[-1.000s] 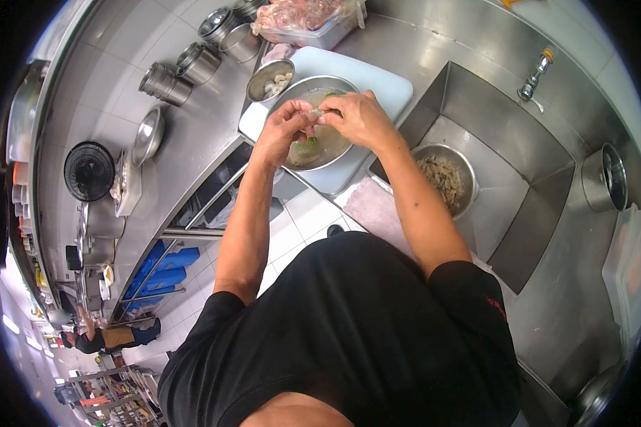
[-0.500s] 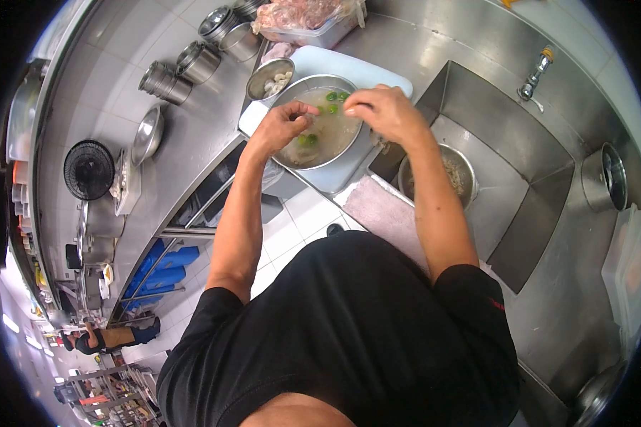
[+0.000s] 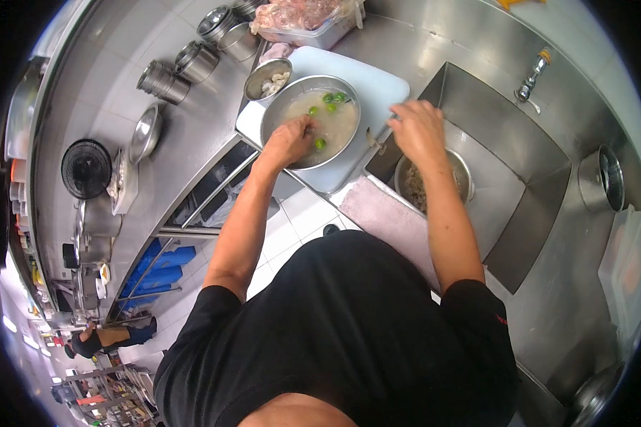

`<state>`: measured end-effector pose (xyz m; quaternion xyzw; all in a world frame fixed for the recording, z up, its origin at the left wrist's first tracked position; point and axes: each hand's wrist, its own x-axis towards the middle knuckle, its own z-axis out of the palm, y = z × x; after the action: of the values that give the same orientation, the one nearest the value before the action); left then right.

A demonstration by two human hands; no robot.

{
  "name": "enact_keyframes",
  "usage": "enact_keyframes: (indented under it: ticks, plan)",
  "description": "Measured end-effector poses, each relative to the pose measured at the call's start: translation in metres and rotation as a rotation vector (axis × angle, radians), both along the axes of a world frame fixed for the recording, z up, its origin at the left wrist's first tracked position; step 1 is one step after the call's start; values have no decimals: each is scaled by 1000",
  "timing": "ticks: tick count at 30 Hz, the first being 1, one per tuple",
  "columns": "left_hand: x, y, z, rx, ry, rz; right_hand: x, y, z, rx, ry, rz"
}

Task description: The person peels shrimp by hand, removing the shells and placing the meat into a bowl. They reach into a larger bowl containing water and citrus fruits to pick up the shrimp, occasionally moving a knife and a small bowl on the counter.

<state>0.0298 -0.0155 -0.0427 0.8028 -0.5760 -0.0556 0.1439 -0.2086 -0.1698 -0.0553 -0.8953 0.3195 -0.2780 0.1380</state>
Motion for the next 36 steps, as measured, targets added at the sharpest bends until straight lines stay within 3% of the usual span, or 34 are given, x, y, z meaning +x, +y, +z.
enact_keyframes:
  ticks: [3, 4, 7, 10, 13, 16, 20, 26, 31, 36]
  plan:
    - [11, 0, -1, -132, -76, -43, 49, 14, 26, -138, -85, 222]
    - [14, 2, -3, -191, -137, -68, 67, 18, 30, -188, 63, 245]
    - [8, 6, 7, 198, -213, 64, 112, 29, 26, -298, 463, 308]
    - [16, 13, -8, 174, -273, 19, 133, 35, 23, -281, 681, 413]
    - [16, 20, 5, -54, 65, 93, 127, 29, 35, -110, 474, 492]
    - [13, 20, 16, -252, 600, 205, 121, 27, 23, 318, -52, 516]
    - [2, 22, 37, -293, 966, 252, 113, 32, 19, 441, -216, 563]
    - [-3, 24, 37, -254, 992, 201, 106, 36, 18, 397, -300, 513]
    - [-11, 24, 40, -272, 826, 175, 105, 39, 25, 376, -231, 473]
    - [-7, 24, 31, -329, 994, 100, 107, 36, 20, 636, -258, 510]
